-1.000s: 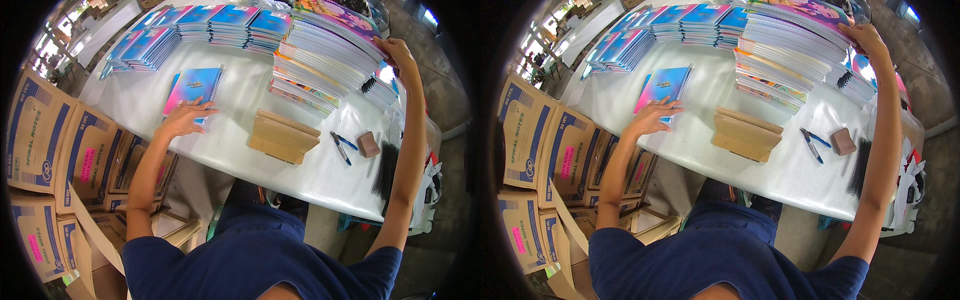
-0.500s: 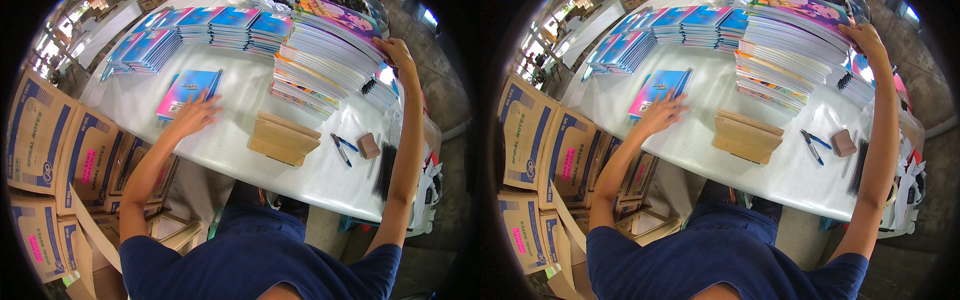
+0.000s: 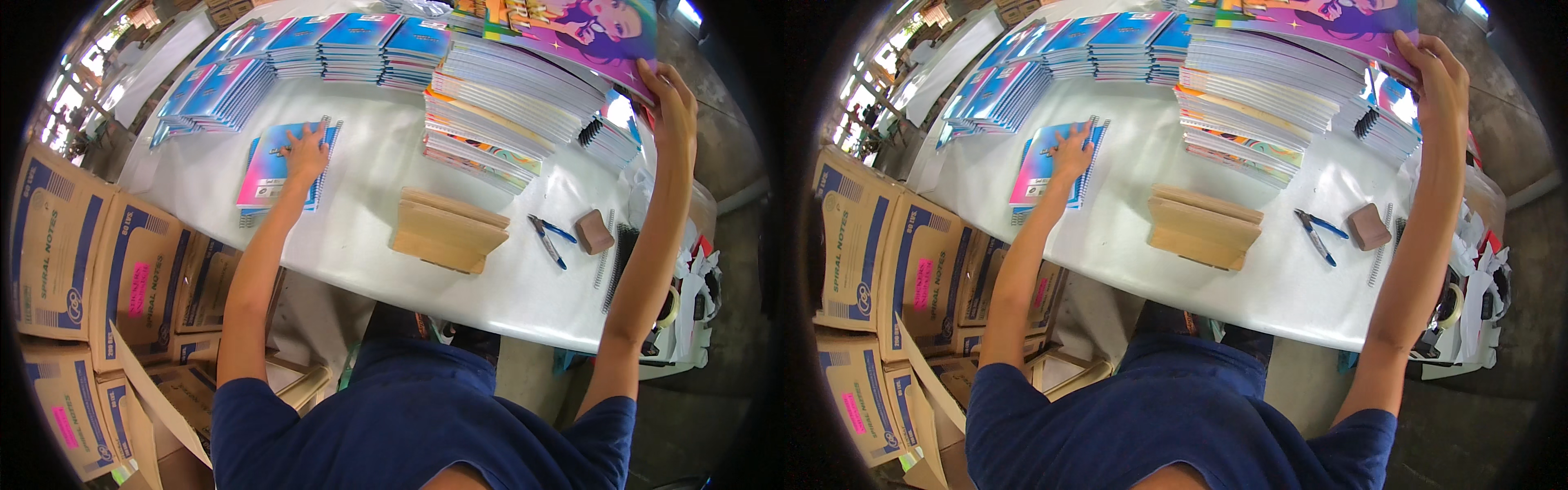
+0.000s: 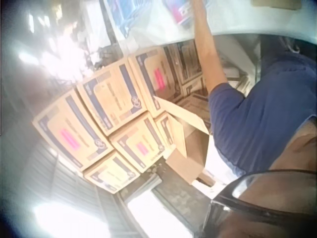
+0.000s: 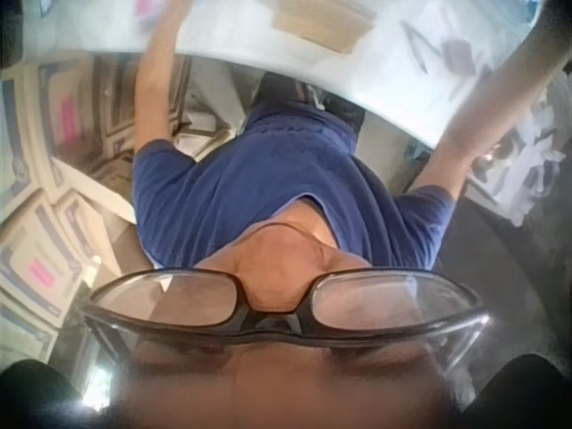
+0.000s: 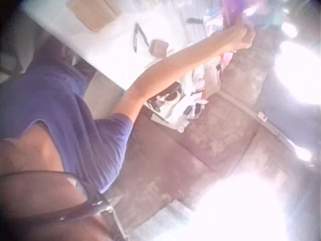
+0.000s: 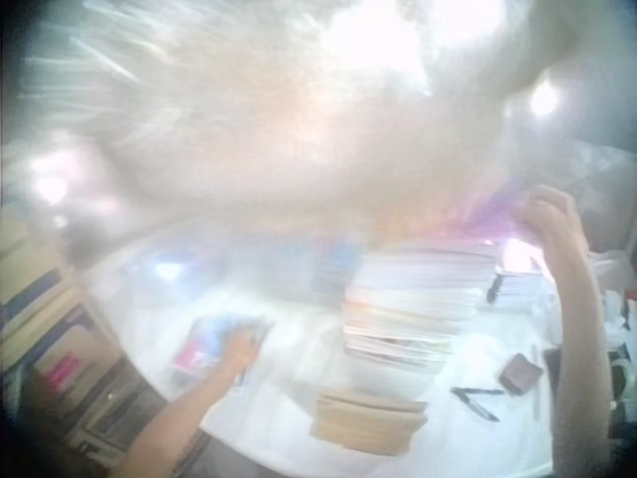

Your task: The person manually inserts a spiral coil into the punched holes of several notebooks, using a pair of pliers to trim and secure the ends of each coil before stacking the finished notebooks on the table.

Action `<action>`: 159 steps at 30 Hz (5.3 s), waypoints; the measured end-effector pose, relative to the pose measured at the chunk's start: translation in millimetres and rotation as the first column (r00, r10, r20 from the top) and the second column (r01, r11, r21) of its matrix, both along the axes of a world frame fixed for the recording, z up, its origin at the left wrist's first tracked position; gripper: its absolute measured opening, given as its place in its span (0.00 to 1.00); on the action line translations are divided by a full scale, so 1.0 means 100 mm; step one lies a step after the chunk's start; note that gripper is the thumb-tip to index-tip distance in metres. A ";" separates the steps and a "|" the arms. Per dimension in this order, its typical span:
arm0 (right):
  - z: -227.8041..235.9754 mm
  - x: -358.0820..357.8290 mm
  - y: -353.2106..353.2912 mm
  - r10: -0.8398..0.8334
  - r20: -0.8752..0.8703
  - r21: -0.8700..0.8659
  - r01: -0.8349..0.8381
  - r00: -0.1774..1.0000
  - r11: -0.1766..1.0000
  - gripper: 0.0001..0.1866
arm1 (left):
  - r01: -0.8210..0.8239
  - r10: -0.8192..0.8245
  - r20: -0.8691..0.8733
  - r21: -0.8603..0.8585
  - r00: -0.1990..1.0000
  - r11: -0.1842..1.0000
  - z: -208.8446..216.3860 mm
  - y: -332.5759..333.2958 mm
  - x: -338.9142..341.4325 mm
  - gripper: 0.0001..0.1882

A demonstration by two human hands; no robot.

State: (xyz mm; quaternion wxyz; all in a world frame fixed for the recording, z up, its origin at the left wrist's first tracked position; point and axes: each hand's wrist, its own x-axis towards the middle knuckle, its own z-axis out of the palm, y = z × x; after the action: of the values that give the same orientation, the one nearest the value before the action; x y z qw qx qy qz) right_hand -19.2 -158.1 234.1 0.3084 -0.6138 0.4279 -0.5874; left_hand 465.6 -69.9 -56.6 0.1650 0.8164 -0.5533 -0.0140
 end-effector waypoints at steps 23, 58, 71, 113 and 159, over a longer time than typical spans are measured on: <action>-2.49 0.14 1.54 0.296 0.174 0.074 -0.312 0.939 0.947 0.16 | 0.697 -0.653 -0.741 -0.385 0.158 0.605 1.49 0.64 -1.72 0.35; -1.49 -0.15 1.37 0.336 -0.362 0.171 -0.293 0.869 0.941 0.09 | 0.704 -0.673 0.210 -0.158 0.709 0.692 1.27 0.77 -2.86 0.31; -1.50 -0.09 1.41 0.471 -0.451 0.305 -0.365 0.758 0.880 0.06 | 0.730 -0.720 0.121 -0.151 0.683 0.667 1.26 0.77 -2.79 0.26; -1.53 -0.07 0.73 0.852 -0.239 0.423 -0.740 0.466 0.523 0.24 | 0.625 -0.647 0.103 -0.408 0.756 0.666 1.19 0.77 -2.71 0.59; -1.68 0.74 0.70 0.577 0.644 0.336 -0.863 0.503 0.377 0.26 | 0.454 -0.442 0.121 -0.348 0.889 0.820 1.16 0.89 -1.92 0.57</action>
State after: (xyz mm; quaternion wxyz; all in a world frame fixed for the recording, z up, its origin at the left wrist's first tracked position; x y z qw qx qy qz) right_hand 55.1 -88.3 66.2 0.8066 -0.4550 0.1946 -0.3232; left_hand 274.0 19.5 59.9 0.2969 0.6182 -0.7249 0.0654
